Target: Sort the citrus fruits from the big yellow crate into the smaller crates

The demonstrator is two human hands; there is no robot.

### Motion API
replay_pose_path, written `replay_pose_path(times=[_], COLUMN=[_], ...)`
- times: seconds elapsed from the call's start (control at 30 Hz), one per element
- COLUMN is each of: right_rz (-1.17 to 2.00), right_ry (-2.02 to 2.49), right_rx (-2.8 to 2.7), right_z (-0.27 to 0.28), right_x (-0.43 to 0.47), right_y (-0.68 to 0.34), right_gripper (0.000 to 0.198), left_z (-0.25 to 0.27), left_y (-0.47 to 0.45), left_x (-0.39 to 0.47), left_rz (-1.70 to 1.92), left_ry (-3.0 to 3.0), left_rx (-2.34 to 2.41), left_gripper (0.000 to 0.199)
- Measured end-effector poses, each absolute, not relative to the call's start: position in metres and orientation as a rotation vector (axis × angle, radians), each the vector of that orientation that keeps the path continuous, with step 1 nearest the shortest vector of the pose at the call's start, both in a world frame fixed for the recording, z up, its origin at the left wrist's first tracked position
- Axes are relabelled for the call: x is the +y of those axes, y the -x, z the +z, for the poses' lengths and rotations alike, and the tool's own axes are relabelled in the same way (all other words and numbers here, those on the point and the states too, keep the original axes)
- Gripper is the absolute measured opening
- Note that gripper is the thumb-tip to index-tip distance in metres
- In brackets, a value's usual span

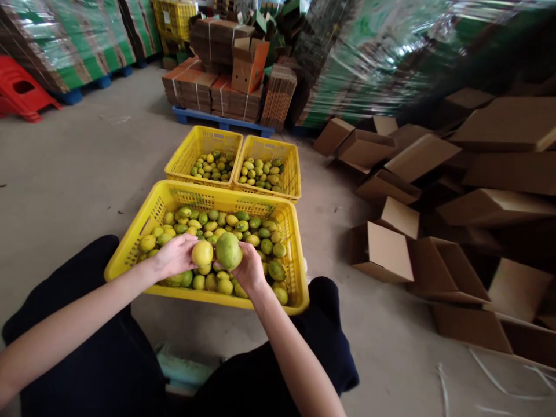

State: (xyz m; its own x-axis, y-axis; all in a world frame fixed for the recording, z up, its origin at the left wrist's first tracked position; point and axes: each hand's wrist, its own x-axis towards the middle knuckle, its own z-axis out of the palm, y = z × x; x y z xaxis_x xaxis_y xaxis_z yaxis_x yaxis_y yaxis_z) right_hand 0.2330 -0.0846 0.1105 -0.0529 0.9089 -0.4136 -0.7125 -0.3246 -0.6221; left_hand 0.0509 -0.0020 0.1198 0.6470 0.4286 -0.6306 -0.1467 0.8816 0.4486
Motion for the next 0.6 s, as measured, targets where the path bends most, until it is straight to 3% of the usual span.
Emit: replay_pose_path(times=[0.4,0.6], right_rz=[1.685,1.567], right_ry=[0.896,0.923], right_rx=[-0.143,-0.156], right_z=[0.104,0.098], right_x=[-0.086,-0.079], right_y=[-0.239,-0.241], right_gripper=[0.033,0.024], left_z=[0.136,0.139], left_y=[-0.056,-0.056], left_x=[-0.014,-0.015], left_rz=[0.548,0.534], left_ry=[-0.320,-0.253], left_rx=[0.747,0.842], left_gripper=[0.012,0.032])
